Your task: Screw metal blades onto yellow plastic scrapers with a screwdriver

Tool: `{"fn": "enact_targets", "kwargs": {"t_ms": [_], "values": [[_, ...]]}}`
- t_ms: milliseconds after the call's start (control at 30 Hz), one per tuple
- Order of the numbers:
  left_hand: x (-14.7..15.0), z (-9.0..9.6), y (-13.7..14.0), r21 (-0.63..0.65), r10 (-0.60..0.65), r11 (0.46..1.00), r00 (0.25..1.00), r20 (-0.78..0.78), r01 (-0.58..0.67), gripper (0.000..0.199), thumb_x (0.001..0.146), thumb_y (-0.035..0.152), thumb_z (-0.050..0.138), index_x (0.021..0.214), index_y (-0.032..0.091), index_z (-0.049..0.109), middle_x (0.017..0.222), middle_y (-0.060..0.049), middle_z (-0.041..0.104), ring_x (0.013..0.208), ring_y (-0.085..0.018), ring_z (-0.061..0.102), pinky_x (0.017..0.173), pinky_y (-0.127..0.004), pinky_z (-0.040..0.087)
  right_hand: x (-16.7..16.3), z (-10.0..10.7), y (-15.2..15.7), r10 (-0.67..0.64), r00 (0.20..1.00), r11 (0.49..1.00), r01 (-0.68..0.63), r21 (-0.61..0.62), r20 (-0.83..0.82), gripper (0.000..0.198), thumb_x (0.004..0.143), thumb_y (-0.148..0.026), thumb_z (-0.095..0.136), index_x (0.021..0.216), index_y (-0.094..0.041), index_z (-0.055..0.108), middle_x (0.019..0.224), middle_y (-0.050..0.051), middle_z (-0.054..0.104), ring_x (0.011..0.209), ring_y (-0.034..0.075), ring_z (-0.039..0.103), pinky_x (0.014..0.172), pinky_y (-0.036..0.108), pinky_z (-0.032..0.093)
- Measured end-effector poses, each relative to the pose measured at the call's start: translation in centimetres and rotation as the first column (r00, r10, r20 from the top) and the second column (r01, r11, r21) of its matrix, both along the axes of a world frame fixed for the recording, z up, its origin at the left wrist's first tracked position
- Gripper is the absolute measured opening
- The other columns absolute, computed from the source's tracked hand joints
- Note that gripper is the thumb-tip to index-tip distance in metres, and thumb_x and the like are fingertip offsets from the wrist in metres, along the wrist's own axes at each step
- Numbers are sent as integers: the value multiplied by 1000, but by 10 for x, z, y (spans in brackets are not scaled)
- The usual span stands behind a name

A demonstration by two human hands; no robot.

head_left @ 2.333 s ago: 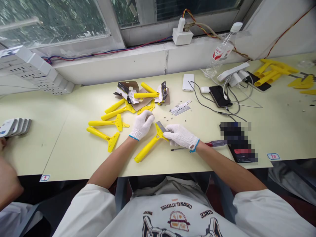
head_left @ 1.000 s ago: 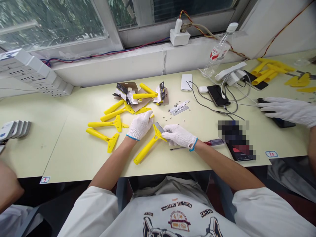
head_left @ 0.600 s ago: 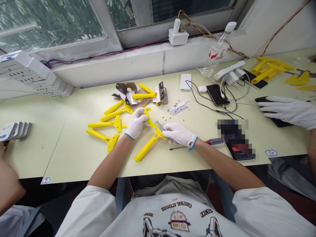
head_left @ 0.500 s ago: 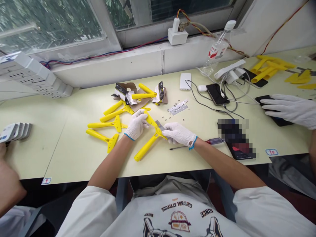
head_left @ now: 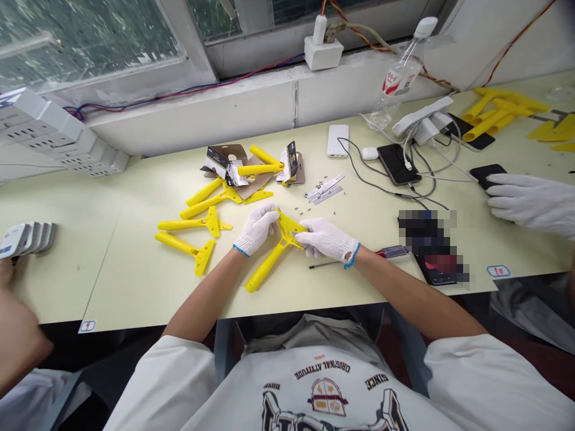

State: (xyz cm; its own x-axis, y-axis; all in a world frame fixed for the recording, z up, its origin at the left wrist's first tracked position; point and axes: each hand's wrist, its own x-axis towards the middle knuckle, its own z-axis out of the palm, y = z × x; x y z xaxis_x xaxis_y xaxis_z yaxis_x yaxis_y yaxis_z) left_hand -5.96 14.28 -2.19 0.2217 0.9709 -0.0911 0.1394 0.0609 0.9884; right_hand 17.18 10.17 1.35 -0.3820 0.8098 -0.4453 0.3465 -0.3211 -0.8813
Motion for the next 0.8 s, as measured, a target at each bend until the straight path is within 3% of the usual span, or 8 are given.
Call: {"fn": "enact_targets", "kwargs": {"t_ms": [267,433,533,633,800], "values": [[-5,-9,7,-132,54,990,992,115,-38,25,69,37,61,80,16,70,78,-7,71,57,-16,58,50,-28,45,1,0,0,101,993,995,-101,5,65,32,110,-40,68,111,-8,71,91,3,69,74,6,65,68,17,58],[-7,-12,8,-121,135,986,979,151,-117,22,68,38,55,75,19,65,72,-5,61,57,-18,54,48,-32,42,0,-6,2,129,990,992,-129,-4,58,33,110,-40,69,117,-8,71,96,4,70,77,7,67,70,18,60],[-8,-10,6,-49,41,998,999,26,-40,18,73,34,54,77,20,64,74,-4,59,60,-19,54,53,-33,44,0,-9,3,129,991,992,-129,-11,43,33,110,-40,69,119,-8,71,98,4,71,79,8,68,71,19,60],[-8,-6,3,122,-77,987,975,-210,104,14,82,31,53,75,21,61,80,-4,59,67,-19,55,60,-35,44,1,-11,4,124,992,992,-124,-21,24,33,110,-40,69,119,-8,71,98,5,71,79,8,68,71,19,61],[-7,-4,1,355,-21,910,880,-475,214,22,93,27,49,72,23,50,81,-5,58,78,-22,55,73,-38,44,0,-13,6,108,994,993,-108,-38,-9,34,110,-41,68,116,-8,71,93,3,70,74,6,66,67,18,59]]}}
